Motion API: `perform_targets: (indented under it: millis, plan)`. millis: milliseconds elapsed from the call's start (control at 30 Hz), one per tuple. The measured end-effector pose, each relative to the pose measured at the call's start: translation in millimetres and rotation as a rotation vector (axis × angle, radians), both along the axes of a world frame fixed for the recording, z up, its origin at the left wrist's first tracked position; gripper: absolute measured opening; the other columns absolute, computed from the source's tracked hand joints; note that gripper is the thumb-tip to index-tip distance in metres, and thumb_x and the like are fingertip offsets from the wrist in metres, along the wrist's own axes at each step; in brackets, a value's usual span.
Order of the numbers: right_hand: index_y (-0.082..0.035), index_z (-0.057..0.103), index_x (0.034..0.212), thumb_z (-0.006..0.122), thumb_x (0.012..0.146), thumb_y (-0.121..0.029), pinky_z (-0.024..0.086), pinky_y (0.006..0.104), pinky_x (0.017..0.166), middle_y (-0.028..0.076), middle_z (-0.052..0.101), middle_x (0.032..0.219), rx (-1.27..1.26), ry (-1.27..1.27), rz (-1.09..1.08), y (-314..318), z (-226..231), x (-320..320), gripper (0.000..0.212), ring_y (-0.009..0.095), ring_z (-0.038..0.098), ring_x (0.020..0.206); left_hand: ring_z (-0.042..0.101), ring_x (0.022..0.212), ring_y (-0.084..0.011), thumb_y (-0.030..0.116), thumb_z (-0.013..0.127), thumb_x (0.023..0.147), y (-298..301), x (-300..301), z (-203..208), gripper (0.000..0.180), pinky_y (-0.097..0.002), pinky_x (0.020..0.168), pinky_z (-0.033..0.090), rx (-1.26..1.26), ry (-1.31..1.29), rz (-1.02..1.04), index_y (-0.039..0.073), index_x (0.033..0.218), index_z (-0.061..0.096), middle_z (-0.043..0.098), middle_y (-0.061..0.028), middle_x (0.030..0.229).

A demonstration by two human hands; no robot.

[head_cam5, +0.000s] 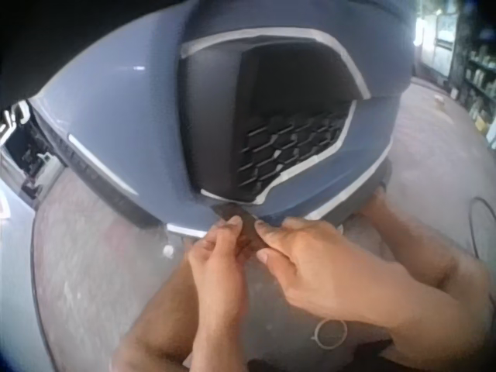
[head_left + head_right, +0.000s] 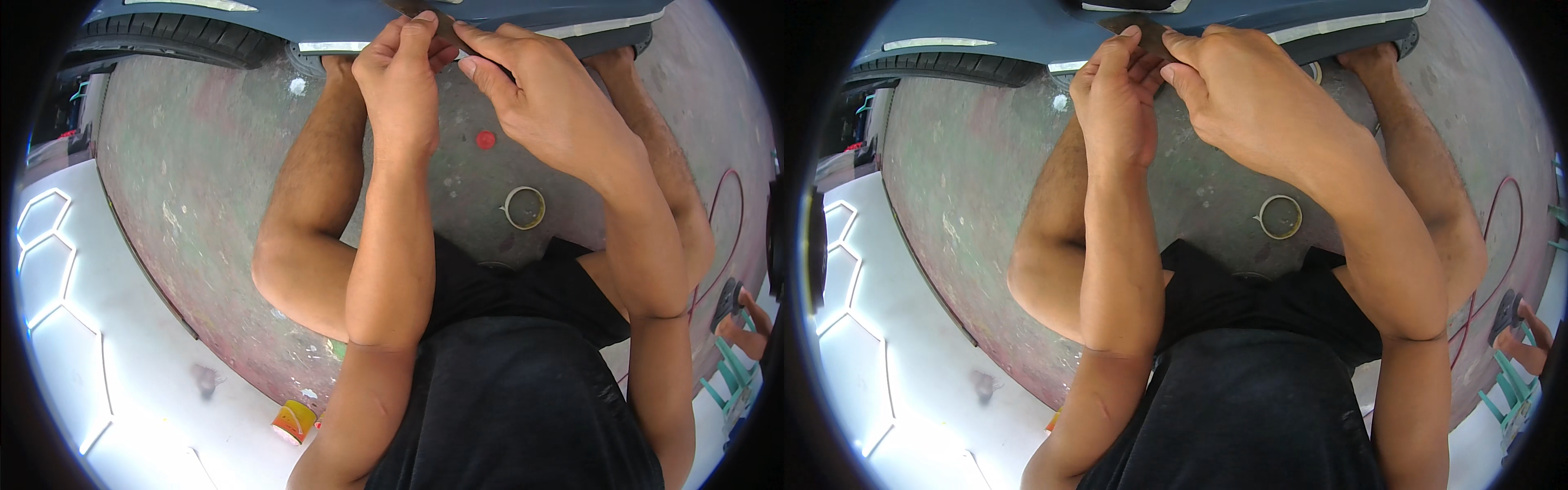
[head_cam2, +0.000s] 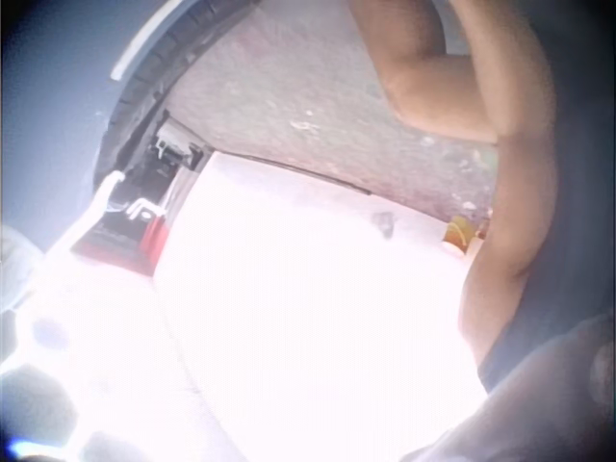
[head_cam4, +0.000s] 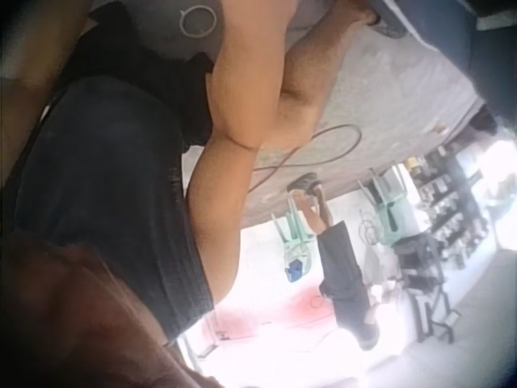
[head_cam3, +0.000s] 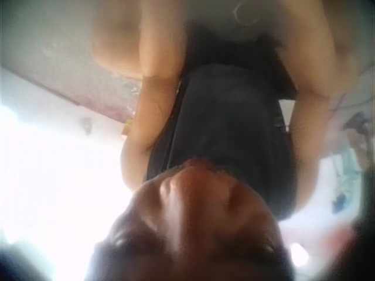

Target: The person applies masking tape along the edges of a car bumper, smoothing it down and trimming excess with a utility knife. They repeatedly cut tape, position it, and press it into place around the bumper's contours.

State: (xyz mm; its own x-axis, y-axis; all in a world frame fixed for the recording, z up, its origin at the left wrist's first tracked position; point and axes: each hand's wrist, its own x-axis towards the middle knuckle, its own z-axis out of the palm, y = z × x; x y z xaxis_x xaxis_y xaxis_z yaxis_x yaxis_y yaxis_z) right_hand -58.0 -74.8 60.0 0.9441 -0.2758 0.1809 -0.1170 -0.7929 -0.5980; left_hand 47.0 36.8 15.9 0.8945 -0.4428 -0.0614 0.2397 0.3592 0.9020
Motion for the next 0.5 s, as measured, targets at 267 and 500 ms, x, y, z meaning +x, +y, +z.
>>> perform_targets:
  millis: [267,500]
  plan:
    - [0.001,0.066,0.137,0.064,0.103,-0.018,0.046,0.0402,0.071,0.016,0.057,0.083,0.024,-0.032,0.007,12,6,-7,0.039,0.028,0.055,0.07,0.066,0.08,-0.0129,0.019,0.067,0.098,7,-7,1,0.026,-0.0295,0.078,0.056,0.054,-0.045,0.014,-0.005,0.102,0.075,0.073,-0.0061,0.089]
    - [0.001,0.066,0.137,0.064,0.103,-0.018,0.045,0.0386,0.07,0.016,0.059,0.083,0.005,-0.071,-0.009,11,-2,-4,0.039,0.027,0.054,0.07,0.068,0.082,-0.0148,0.018,0.07,0.099,5,-6,-3,0.017,-0.0303,0.079,0.053,0.021,-0.044,0.0,0.003,0.092,0.072,0.073,-0.0065,0.09]
